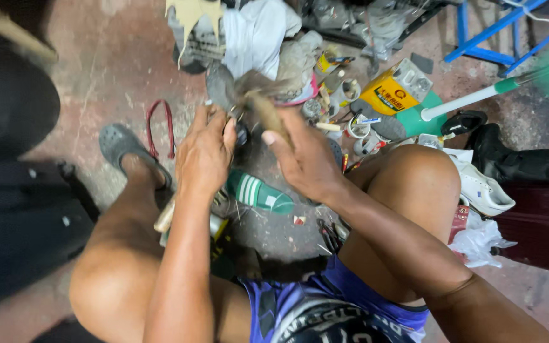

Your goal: The person sits on the floor and uses a hammer and a metal rod to repeatedly strike and shape a small metal ring held in the left hand. The person occasionally switches to a screwdriver to adjust the ring before resuming hammering.

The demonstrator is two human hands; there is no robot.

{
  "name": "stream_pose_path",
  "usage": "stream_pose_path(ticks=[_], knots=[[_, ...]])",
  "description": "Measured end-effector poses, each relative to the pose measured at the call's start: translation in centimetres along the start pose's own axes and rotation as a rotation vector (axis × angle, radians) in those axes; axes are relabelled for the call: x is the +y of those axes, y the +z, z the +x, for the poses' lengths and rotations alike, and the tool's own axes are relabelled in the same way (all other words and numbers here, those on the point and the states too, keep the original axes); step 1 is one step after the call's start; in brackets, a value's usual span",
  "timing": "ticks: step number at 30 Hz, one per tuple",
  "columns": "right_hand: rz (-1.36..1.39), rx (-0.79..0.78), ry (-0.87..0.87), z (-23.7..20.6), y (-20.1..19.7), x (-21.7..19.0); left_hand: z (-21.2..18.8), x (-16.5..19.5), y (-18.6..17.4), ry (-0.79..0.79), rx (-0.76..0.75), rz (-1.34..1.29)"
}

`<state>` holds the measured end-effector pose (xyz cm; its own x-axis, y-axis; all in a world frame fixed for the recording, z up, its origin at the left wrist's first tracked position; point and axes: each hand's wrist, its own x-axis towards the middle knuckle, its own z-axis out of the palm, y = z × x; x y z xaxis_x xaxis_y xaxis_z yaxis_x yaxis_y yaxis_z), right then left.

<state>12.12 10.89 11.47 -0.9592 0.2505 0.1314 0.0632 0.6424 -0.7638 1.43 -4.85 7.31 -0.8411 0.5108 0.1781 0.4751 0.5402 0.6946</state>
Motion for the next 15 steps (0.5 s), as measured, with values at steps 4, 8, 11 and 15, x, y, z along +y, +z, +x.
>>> stream_pose_path(ticks=[4, 8, 11, 15], knots=[[-0.018, -0.05, 0.026, -0.1, 0.0, 0.2, -0.4, -0.1, 0.3, 0.037, -0.02, 0.022], [0.133, -0.111, 0.226, 0.0, -0.4, 0.8, -0.6, 0.2, 0.6, 0.042, -0.035, 0.078], [0.291, -0.056, 0.297, -0.3, -0.7, 1.8, -1.1, 0.4, 0.8, 0.021, -0.039, 0.103], [0.239, 0.025, 0.106, -0.5, 0.0, 3.7, -1.6, 0.5, 1.1, 0.017, -0.085, 0.13]])
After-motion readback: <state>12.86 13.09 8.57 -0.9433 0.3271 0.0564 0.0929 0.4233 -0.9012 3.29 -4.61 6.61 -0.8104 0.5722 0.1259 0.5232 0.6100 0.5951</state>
